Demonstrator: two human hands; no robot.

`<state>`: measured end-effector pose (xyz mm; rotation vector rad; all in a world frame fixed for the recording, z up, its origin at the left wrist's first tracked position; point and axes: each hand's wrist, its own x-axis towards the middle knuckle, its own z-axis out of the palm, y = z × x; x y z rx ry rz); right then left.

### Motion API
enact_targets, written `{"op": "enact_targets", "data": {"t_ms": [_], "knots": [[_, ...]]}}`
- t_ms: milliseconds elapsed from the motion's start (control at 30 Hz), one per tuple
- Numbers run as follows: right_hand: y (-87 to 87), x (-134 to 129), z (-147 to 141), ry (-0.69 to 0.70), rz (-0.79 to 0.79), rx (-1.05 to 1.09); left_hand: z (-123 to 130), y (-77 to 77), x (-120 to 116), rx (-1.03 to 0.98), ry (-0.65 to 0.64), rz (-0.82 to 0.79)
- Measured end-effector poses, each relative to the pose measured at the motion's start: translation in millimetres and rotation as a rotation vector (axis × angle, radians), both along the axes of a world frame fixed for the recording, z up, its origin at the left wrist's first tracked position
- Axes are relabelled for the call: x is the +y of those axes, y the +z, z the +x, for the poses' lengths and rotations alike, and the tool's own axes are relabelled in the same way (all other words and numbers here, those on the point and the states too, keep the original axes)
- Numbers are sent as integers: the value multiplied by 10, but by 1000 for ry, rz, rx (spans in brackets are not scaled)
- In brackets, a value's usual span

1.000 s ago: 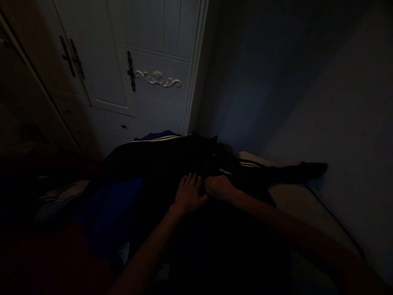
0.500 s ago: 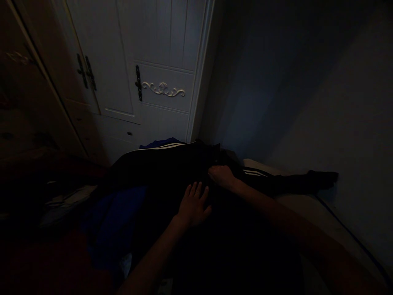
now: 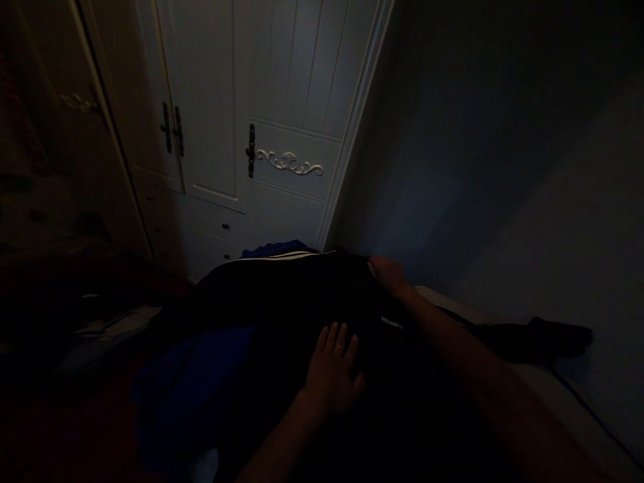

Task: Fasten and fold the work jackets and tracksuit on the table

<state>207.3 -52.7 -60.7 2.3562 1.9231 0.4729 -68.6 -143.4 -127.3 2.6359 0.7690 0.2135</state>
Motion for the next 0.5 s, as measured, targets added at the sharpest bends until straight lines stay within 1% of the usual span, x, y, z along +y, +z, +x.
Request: {"op": "enact_targets", "data": {"t_ms": [100, 167, 300, 433, 500], "knots": [[52, 161, 133, -34, 46, 12, -5, -31, 18, -6, -19, -6], [38, 251, 182, -28, 55, 30, -7, -36, 24, -5, -20, -24], [-111, 373, 220, -17, 85, 96, -11, -11, 26, -13, -5, -73], [-241, 391, 285, -31, 168, 189, -6, 20, 28, -12, 9, -101], [-257, 355, 349, -85, 255, 364, 1, 26, 29, -7, 13, -103]]}}
